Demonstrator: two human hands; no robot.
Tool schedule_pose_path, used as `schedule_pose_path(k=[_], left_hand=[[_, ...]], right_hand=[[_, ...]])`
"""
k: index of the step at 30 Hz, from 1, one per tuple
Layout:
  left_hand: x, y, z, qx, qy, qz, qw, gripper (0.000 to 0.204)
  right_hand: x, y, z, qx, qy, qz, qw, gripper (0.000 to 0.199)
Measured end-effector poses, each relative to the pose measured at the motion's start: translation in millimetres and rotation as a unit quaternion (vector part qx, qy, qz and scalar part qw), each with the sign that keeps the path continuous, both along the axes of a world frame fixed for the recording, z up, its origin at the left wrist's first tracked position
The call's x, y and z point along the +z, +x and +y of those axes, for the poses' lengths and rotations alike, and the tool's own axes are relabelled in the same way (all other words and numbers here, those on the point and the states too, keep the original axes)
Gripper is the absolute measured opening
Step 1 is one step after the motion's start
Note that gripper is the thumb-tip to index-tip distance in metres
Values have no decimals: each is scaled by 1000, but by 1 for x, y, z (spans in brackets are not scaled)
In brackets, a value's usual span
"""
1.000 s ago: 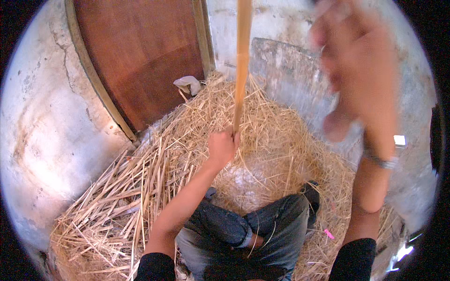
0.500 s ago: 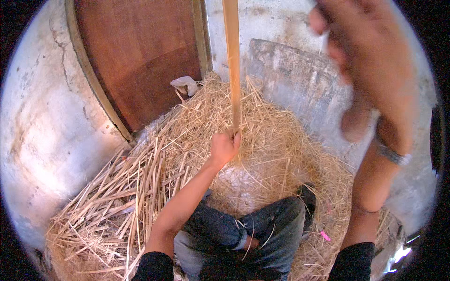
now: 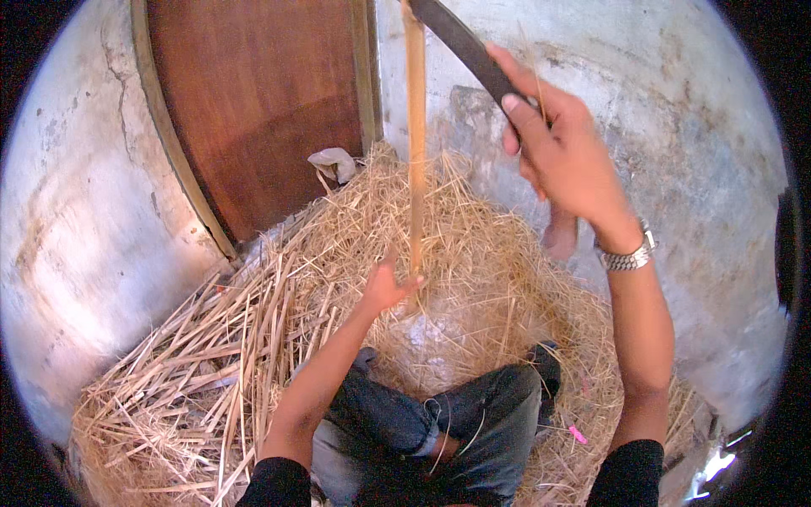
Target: The person prepares bamboo strips by trimming a long stalk with a large blade and whittling it with a smaller handheld tool.
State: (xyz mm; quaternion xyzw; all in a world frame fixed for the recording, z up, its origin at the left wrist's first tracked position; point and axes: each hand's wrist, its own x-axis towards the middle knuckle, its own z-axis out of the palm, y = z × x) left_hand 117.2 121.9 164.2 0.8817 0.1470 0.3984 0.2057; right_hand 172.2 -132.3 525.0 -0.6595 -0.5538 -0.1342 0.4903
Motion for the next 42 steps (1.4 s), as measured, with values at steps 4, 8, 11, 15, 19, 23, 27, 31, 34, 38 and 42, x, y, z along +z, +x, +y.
schedule_pose_path(k=[4,8,11,15,19,23,27,31,34,38,42], left_hand=[[86,17,-39,-36,-77,183,979,42],[134,-9,-66,-8,-73,14,997,30],[107,-25,-41,15,-29,153,988,44],[0,-26,12,-89,-19,416,905,91],[-6,-31,7,-18,-72,308,949,103],[22,-21,17,-17,-169,174,970,89],[121,-33,24,16,-165,-269,949,55],[277,-50,25,6,-70,-378,923,58],[355,-44,29,-68,-58,-313,946,87],[400,-21,35,-216,-26,-299,929,26],[402,-20,40,-205,-113,-211,949,24]], right_hand=[[56,-24,-42,-128,-70,-103,984,29],[45,-16,-49,-193,-66,-199,958,20],[7,-14,-39,-130,-9,-186,974,20],[-122,52,19,-55,-110,-8,992,54],[-115,38,8,-10,-164,81,983,52],[-124,26,16,-8,-129,26,991,55],[-129,4,8,-46,-146,21,988,55],[-129,-8,6,-103,-142,54,983,39],[-138,1,9,-128,-160,-45,978,24],[-138,-5,12,-90,-161,-49,982,30],[-125,10,4,-23,-209,75,975,36]])
